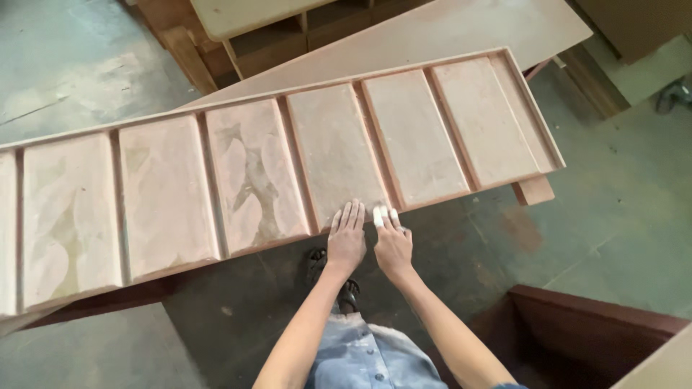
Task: The person sands the surface of a long wooden drawer front with multiple recessed panels using a sanding block. They move the sanding block back and forth across each panel and along the edges to smooth the wood.
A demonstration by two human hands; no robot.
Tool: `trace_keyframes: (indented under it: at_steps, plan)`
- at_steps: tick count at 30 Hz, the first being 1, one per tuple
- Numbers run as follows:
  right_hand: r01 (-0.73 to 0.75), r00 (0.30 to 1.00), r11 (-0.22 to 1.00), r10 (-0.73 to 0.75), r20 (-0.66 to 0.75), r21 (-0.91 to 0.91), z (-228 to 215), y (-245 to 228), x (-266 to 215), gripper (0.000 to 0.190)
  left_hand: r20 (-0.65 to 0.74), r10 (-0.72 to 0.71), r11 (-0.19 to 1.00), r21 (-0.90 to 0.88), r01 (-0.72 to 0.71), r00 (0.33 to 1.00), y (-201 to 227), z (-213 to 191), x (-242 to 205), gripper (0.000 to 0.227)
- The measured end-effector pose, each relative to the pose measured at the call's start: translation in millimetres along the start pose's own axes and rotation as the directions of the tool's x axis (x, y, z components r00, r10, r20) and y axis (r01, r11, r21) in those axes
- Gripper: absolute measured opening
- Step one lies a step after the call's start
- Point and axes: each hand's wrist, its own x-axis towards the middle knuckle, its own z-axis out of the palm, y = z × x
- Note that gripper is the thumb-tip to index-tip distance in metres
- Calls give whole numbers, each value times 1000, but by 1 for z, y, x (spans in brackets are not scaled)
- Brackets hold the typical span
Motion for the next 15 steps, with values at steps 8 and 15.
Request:
trace_keyframes:
  at_steps: [8, 15]
  plan:
    - [-454, 874, 677, 466, 139, 579, -63, 35, -58, 43, 375, -365, 621, -584, 523, 852, 34, -4, 14, 48]
    - [-494, 869, 266, 131, 477, 828, -91, 53, -32, 39, 648, -170, -443, -723, 529, 743, 72, 15, 40, 50]
